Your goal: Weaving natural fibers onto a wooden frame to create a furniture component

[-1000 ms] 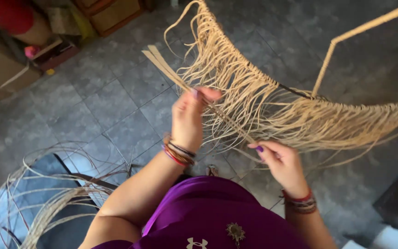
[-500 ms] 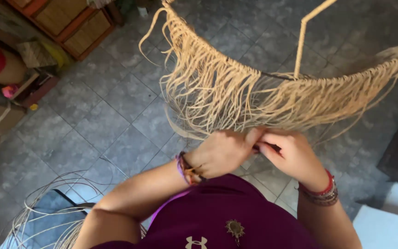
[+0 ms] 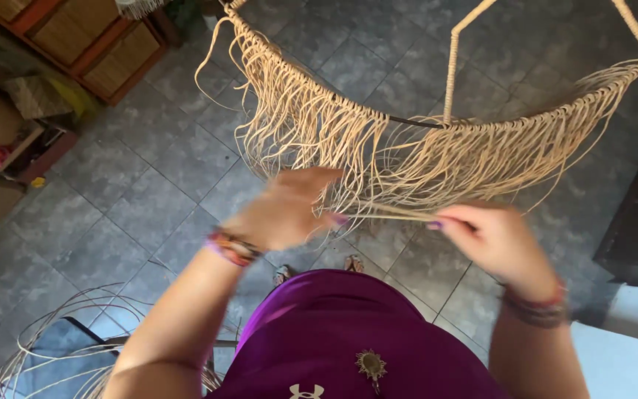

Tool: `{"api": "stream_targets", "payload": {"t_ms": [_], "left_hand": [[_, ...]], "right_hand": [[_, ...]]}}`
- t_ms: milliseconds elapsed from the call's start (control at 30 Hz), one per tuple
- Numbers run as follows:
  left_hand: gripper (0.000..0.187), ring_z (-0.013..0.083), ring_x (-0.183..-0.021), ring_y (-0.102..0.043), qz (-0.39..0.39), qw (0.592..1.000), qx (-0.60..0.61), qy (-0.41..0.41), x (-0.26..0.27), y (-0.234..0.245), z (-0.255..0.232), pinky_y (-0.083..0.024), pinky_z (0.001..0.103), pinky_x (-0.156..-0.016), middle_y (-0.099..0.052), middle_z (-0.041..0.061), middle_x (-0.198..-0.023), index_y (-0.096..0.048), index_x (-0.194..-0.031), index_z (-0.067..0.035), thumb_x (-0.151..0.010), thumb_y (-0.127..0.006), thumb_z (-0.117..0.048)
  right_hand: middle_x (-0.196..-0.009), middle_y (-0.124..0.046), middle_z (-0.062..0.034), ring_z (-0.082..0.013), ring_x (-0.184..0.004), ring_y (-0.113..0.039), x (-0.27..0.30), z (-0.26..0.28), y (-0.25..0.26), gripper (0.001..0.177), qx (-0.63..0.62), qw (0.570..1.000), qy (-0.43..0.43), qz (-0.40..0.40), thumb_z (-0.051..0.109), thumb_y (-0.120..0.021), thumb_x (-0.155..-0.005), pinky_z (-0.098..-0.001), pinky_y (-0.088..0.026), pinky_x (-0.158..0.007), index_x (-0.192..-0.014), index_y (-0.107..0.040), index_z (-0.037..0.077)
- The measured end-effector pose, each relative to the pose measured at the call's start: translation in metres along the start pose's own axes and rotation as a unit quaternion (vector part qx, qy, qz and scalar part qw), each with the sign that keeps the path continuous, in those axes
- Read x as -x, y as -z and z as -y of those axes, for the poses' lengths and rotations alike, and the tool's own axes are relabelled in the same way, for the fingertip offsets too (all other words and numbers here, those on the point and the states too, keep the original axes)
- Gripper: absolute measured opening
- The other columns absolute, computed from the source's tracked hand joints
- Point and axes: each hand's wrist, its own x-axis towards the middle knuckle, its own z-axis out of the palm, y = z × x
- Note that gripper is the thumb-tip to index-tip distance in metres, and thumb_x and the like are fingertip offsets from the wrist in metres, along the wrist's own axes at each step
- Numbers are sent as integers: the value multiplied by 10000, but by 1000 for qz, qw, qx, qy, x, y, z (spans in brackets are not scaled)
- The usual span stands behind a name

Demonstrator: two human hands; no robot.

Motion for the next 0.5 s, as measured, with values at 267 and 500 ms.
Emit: {"api": "stream_targets", "payload": {"t_ms": [267,500], "left_hand": [[138,369,-576,-685,-230,935,-158,-217,-10,-40,-25,-555,393,-502,-675,104,-655,-641,-920,-103,-978,-525,-148],[177,362,-726,-737,-207,965,-157,-35,-13,-22,96,-594,457,-676,-736,58,-760,-639,-1052,-258,-1037,-504,-371]], "right_hand": [[-817,-770,-117,-341,-780,-742,-29,13,9,103,-19,989,149,-18,122,-678,-928,-421,-575,-657,-915,-780,118],[-840,-797,-102,-332,-852,-752,-37,-31,30,114,-2,995,100,-16,126,-686,-936,-426,-569,-715,-957,-798,128]]}}
